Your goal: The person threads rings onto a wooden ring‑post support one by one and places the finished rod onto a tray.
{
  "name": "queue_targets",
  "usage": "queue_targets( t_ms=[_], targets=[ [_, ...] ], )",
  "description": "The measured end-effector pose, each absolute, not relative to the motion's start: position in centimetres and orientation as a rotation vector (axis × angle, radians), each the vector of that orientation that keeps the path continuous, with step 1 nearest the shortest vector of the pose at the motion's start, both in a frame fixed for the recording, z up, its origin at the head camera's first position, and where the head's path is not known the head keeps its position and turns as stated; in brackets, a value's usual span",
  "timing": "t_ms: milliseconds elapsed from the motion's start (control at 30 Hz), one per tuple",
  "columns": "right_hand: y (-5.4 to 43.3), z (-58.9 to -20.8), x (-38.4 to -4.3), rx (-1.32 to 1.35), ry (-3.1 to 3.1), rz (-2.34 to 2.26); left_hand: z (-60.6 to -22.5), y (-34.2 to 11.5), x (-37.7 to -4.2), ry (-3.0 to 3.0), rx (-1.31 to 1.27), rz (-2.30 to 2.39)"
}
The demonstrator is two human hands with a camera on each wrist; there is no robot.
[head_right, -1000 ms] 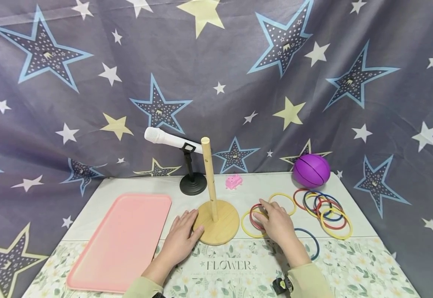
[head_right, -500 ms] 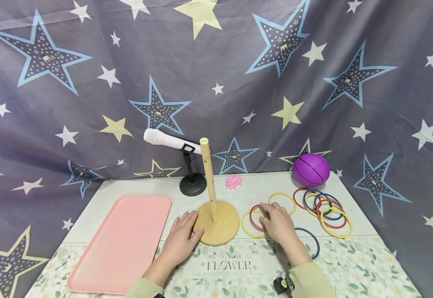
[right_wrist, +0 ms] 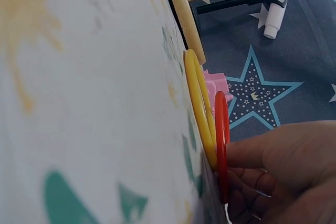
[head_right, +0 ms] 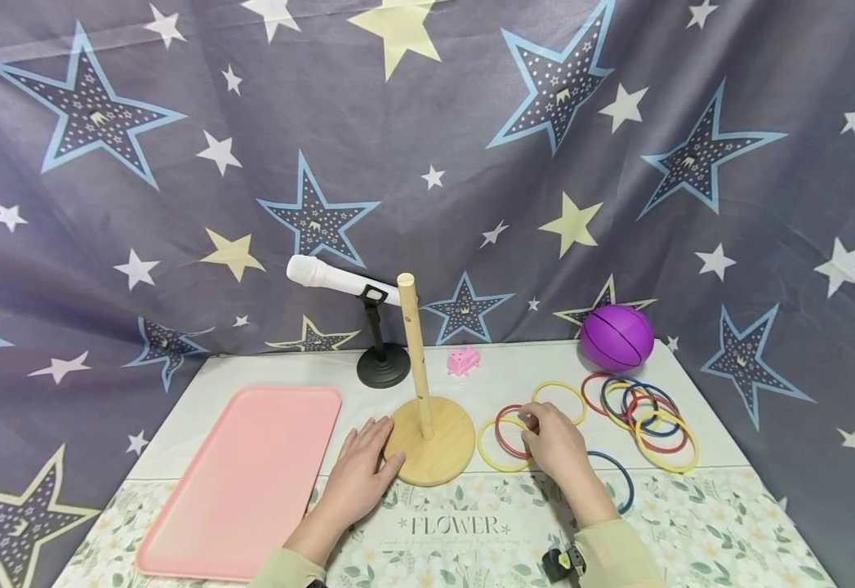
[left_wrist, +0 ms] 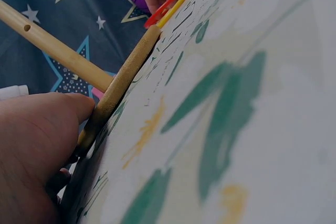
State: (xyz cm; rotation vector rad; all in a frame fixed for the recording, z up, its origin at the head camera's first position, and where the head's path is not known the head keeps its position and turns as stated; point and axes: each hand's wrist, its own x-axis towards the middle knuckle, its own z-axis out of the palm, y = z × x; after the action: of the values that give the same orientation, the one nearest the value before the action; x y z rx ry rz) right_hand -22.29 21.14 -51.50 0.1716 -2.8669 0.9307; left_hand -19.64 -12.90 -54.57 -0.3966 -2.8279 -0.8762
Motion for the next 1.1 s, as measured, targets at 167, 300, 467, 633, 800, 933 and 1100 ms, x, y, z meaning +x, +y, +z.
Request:
queue_targets(
  t_ms=[167, 300, 467, 633, 800, 933, 1100],
  targets=[
    [21.1, -51.73, -22.31, 0.151, -2.857, 0.924, -54.66, -12.93, -19.72, -2.829, -0.395, -0.866],
    [21.09, -51.75, -22.3, 0.145, -2.847, 0.925, -54.69, -12.97, -19.68, -2.83, -0.396, -0.866],
    [21.15, -51.71, -22.35, 0.151, -2.837, 0.915, -54.64, -12.96, -19.64, -2.834, -0.396, -0.868],
    [21.13, -51.65, -22.35, 0.137, -2.856, 0.904, -54.51, -12.91, -19.6, -2.839, -0.392, -0.873],
    [21.09, -51.69, -22.29, 0.127, -2.869, 0.896, -54.42, -12.9, -19.57, -2.837, -0.396, -0.867],
    [21.1, -51.8, -22.32, 0.127, -2.862, 0.902, -54.43, -12.9, -19.57, -2.832, -0.4, -0.862],
    [21.2, -52.03, -22.39, 0.077, -2.827, 0.953, -54.51, -12.92, -19.56, -2.836, -0.397, -0.852]
  ],
)
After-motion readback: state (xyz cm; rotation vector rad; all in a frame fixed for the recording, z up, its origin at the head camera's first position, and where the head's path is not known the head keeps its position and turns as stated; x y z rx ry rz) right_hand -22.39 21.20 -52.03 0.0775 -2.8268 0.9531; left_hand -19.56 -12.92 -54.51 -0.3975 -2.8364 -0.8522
